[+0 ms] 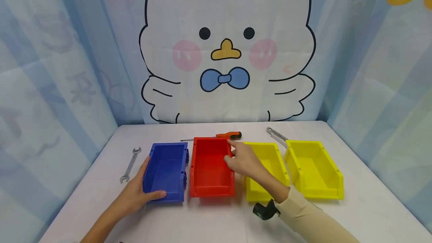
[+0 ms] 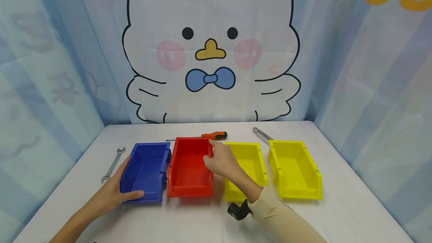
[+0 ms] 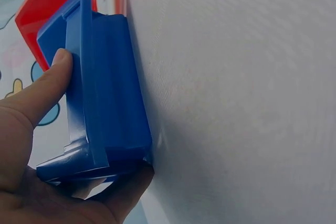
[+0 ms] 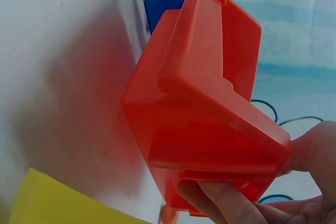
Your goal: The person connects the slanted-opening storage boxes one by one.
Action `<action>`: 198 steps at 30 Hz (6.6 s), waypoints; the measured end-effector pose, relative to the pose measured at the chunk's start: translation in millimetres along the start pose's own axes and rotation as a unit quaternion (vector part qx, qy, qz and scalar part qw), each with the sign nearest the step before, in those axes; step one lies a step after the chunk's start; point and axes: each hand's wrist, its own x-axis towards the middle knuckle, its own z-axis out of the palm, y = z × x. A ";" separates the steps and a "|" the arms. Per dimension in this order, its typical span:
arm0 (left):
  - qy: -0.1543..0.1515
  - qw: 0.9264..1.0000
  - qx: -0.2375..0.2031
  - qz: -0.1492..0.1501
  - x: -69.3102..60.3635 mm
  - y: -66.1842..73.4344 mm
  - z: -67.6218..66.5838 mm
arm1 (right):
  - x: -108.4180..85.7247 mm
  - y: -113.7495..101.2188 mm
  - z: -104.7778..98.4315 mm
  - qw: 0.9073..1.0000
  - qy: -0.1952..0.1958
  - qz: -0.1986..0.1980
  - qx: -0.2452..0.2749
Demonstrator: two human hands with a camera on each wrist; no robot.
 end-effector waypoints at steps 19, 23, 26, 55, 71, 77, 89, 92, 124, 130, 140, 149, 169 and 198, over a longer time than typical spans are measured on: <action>0.007 1.000 0.013 0.005 0.7 1.4 -1.0 | 6.5 -19.1 -8.1 0.999 0.013 -0.026 0.019; 0.008 1.000 0.016 0.002 1.1 1.3 -1.3 | 7.1 -20.9 -7.8 0.999 0.011 -0.022 0.021; 0.007 1.000 0.017 0.002 1.4 0.8 -1.3 | 7.1 -21.1 -6.8 0.999 0.013 -0.024 0.028; 0.008 1.000 0.011 -0.006 5.5 4.2 -1.6 | 10.6 -24.8 -6.9 0.999 0.023 -0.032 0.028; 0.008 1.000 0.021 -0.008 6.0 2.9 -2.0 | 12.5 -24.2 -4.9 0.999 0.023 -0.042 0.024; 0.007 1.000 0.017 -0.004 5.5 2.9 -1.7 | 11.4 -22.8 -3.0 0.998 0.017 -0.057 0.009; 0.010 1.000 0.020 -0.002 6.2 4.8 -3.6 | 10.8 -23.3 -1.1 0.996 0.024 -0.080 -0.036; 0.009 1.000 0.017 -0.001 6.7 5.0 -3.5 | 11.1 -22.9 -1.0 0.996 0.022 -0.083 -0.039; 0.009 1.000 0.012 -0.001 9.6 1.2 0.1 | 10.5 -62.7 42.2 0.988 -0.035 -0.131 0.076; 0.010 1.000 0.016 -0.001 9.2 0.5 -0.1 | 13.6 -64.2 58.1 0.989 -0.050 -0.096 0.104; 0.010 1.000 0.016 0.000 9.2 -0.1 0.2 | 19.6 -59.3 71.4 0.986 -0.050 -0.084 0.133; 0.006 1.000 0.013 0.001 8.9 0.5 -1.2 | 21.3 -57.0 73.0 0.986 -0.048 -0.082 0.135; 0.008 1.000 0.016 0.001 8.9 0.8 -0.9 | 18.8 -51.7 78.2 0.985 -0.050 -0.087 0.140; 0.008 1.000 0.009 -0.001 8.2 0.8 0.7 | 20.1 -42.7 86.9 0.984 -0.054 -0.091 0.142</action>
